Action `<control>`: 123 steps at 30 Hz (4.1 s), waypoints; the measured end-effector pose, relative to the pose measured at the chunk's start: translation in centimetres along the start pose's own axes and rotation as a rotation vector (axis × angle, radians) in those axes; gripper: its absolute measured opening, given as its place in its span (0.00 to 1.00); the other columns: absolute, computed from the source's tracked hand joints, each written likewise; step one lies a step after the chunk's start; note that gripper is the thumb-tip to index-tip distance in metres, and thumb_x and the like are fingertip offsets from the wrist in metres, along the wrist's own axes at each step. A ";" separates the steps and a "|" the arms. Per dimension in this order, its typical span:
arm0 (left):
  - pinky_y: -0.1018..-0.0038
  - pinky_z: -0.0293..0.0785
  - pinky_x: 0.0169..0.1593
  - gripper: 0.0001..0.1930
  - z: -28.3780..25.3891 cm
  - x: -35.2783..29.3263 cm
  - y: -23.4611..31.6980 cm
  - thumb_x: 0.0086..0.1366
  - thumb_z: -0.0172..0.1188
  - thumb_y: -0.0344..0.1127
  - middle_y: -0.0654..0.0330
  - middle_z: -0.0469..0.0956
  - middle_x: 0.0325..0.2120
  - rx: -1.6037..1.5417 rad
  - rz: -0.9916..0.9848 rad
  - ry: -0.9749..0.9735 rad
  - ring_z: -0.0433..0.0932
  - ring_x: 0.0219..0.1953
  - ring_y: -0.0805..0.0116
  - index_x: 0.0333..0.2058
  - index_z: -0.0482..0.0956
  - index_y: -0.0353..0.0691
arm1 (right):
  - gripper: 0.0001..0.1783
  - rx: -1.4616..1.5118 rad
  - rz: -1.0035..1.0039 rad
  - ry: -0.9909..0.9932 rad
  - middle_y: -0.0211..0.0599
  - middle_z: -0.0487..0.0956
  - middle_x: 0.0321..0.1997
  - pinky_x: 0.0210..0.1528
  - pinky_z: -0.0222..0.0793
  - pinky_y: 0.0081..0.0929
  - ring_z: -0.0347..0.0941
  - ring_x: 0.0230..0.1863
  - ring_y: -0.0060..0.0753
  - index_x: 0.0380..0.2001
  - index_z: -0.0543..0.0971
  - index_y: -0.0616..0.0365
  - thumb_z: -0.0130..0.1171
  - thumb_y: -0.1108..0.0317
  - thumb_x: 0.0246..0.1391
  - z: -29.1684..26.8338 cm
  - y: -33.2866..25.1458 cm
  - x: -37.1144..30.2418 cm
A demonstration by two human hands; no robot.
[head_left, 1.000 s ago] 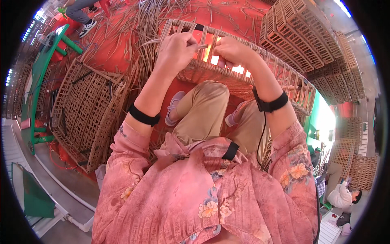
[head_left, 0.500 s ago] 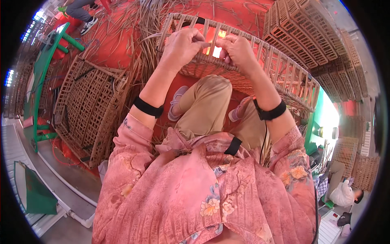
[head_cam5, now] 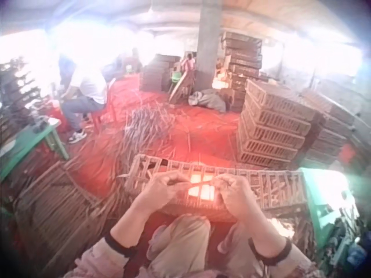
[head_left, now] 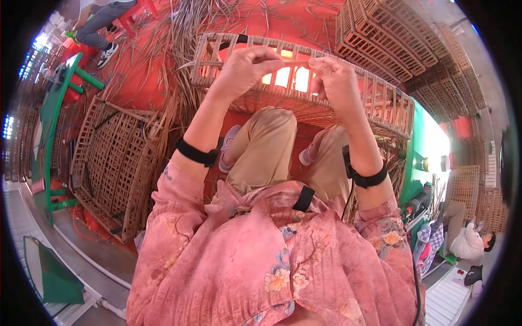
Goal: Weaving a bamboo basket frame using raw material strips.
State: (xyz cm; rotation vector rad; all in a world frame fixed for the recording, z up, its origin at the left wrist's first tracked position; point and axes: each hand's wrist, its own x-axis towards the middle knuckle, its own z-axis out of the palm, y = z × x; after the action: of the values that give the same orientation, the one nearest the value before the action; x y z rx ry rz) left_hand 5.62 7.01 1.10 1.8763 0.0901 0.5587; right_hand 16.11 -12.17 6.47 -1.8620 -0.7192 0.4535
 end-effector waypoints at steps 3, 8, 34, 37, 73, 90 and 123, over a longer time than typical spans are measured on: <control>0.76 0.70 0.30 0.10 0.6 -0.3 1.2 0.60 0.67 0.37 0.67 0.79 0.22 0.144 -0.120 0.206 0.73 0.24 0.80 0.35 0.85 0.38 | 0.15 -0.065 0.006 -0.139 0.36 0.78 0.17 0.19 0.67 0.22 0.73 0.16 0.22 0.34 0.80 0.67 0.52 0.65 0.63 -0.3 2.6 1.9; 0.74 0.73 0.33 0.10 1.5 -0.9 2.5 0.58 0.67 0.35 0.60 0.81 0.22 0.487 -0.144 0.143 0.76 0.25 0.77 0.35 0.85 0.35 | 0.14 -0.204 0.207 -0.439 0.41 0.81 0.20 0.13 0.62 0.22 0.70 0.12 0.22 0.38 0.79 0.68 0.50 0.66 0.59 0.2 2.8 5.5; 0.78 0.70 0.33 0.09 6.9 0.4 2.9 0.64 0.64 0.37 0.68 0.79 0.22 0.240 -0.194 0.180 0.73 0.26 0.81 0.31 0.84 0.36 | 0.17 -0.144 0.035 -0.051 0.38 0.79 0.16 0.19 0.65 0.26 0.70 0.15 0.23 0.32 0.82 0.67 0.53 0.61 0.61 -6.2 4.9 1.1; 0.72 0.71 0.33 0.11 7.7 0.2 2.9 0.61 0.64 0.38 0.61 0.80 0.21 0.413 -0.155 0.181 0.76 0.24 0.72 0.29 0.82 0.35 | 0.16 -0.190 0.076 -0.209 0.40 0.80 0.17 0.17 0.63 0.28 0.70 0.14 0.26 0.31 0.81 0.69 0.52 0.63 0.58 -5.4 5.4 3.1; 0.82 0.73 0.31 0.11 10.6 4.8 1.7 0.70 0.57 0.34 0.64 0.83 0.37 -0.057 -0.089 -0.243 0.75 0.24 0.81 0.45 0.83 0.37 | 0.13 -0.336 0.022 0.047 0.27 0.73 0.16 0.25 0.63 0.23 0.67 0.20 0.17 0.30 0.82 0.61 0.60 0.61 0.59 -14.6 4.9 -5.2; 0.80 0.72 0.35 0.10 11.1 3.7 0.2 0.68 0.60 0.36 0.68 0.80 0.28 -0.142 0.013 0.010 0.73 0.30 0.82 0.42 0.85 0.40 | 0.12 -0.240 -0.240 0.189 0.37 0.75 0.17 0.24 0.65 0.32 0.71 0.18 0.31 0.31 0.80 0.60 0.60 0.61 0.61 -8.6 3.6 -9.8; 0.78 0.71 0.32 0.11 13.2 3.4 2.8 0.59 0.66 0.37 0.63 0.81 0.21 0.397 -0.270 -0.067 0.76 0.25 0.79 0.29 0.85 0.34 | 0.14 -0.248 0.260 -0.310 0.41 0.81 0.21 0.13 0.59 0.28 0.69 0.12 0.25 0.30 0.79 0.69 0.52 0.66 0.54 -11.4 7.0 1.9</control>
State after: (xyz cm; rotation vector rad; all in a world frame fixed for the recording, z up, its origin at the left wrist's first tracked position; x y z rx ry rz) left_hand 13.62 -4.36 1.27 2.2189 0.4303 0.3053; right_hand 26.28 -20.78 4.43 -2.1565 -0.7672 0.8676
